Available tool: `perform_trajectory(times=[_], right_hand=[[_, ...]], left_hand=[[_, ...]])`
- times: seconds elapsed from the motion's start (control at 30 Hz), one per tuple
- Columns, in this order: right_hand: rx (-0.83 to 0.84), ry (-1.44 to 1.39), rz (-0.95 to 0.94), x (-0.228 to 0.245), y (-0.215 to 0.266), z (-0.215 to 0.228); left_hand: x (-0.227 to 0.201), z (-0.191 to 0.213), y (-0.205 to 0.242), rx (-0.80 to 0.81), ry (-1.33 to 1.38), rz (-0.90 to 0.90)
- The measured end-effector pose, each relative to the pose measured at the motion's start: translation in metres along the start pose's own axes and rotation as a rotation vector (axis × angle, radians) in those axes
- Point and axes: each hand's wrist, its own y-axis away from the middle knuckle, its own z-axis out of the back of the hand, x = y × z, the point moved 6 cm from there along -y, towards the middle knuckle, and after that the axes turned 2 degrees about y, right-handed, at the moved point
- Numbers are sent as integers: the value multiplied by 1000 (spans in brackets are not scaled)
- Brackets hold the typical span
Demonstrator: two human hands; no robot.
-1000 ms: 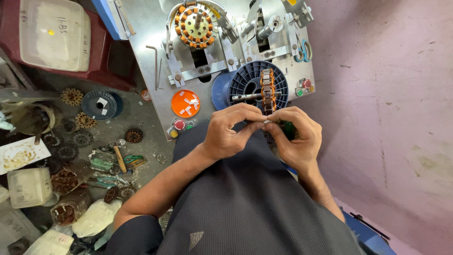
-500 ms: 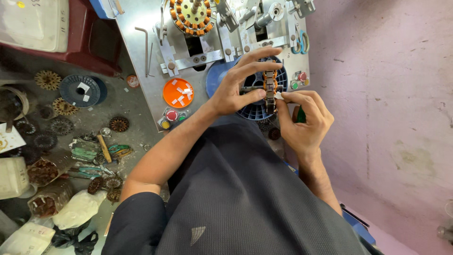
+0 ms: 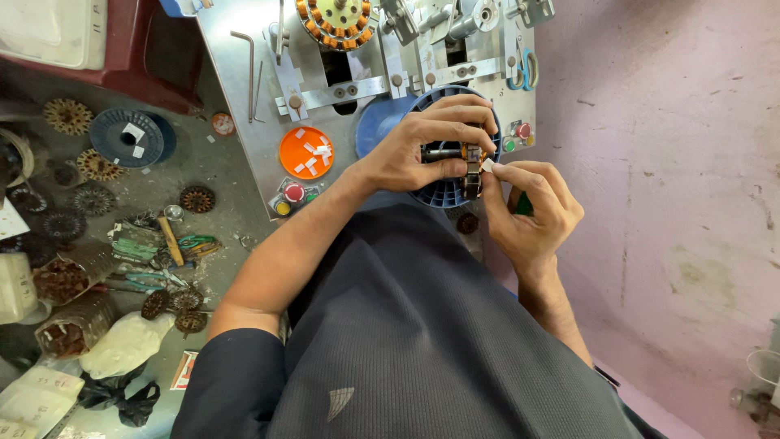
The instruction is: The person inserts small white insulating pieces into slots on a copper-wound stator core mounted on a blue jig, using a green screwdriver to press them in. The person then removes the completed stator from the jig and places it on a nearby surface.
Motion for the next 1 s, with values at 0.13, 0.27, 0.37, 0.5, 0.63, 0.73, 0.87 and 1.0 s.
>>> perform_trajectory(times=[0.13,0.27,0.37,0.5,0.63,0.73,0.87,1.0], right_hand=[[16,21,45,2,-2,-1],[49,71,108,6,-11,-2],[115,94,130,7,-19,-1],[210,156,168,15,-25,1],[369,133,69,13,-37,-1],[535,-103,-69,-11,-57,-7],[676,-402,-265,-44,-60,-17],[663,-531,-449,-65,-48,-18]], left_hand=[[0,1,0,-1,-1,4],[-2,2,-1,24,7,-22],[-1,2,-1,29,0,-8],[2,0,-1,29,-16,10],[4,1,-1,33,-16,-16],[5,1,-1,32,25,-53],[5,1,1,34,21,-22],[4,3,1,42,72,2]])
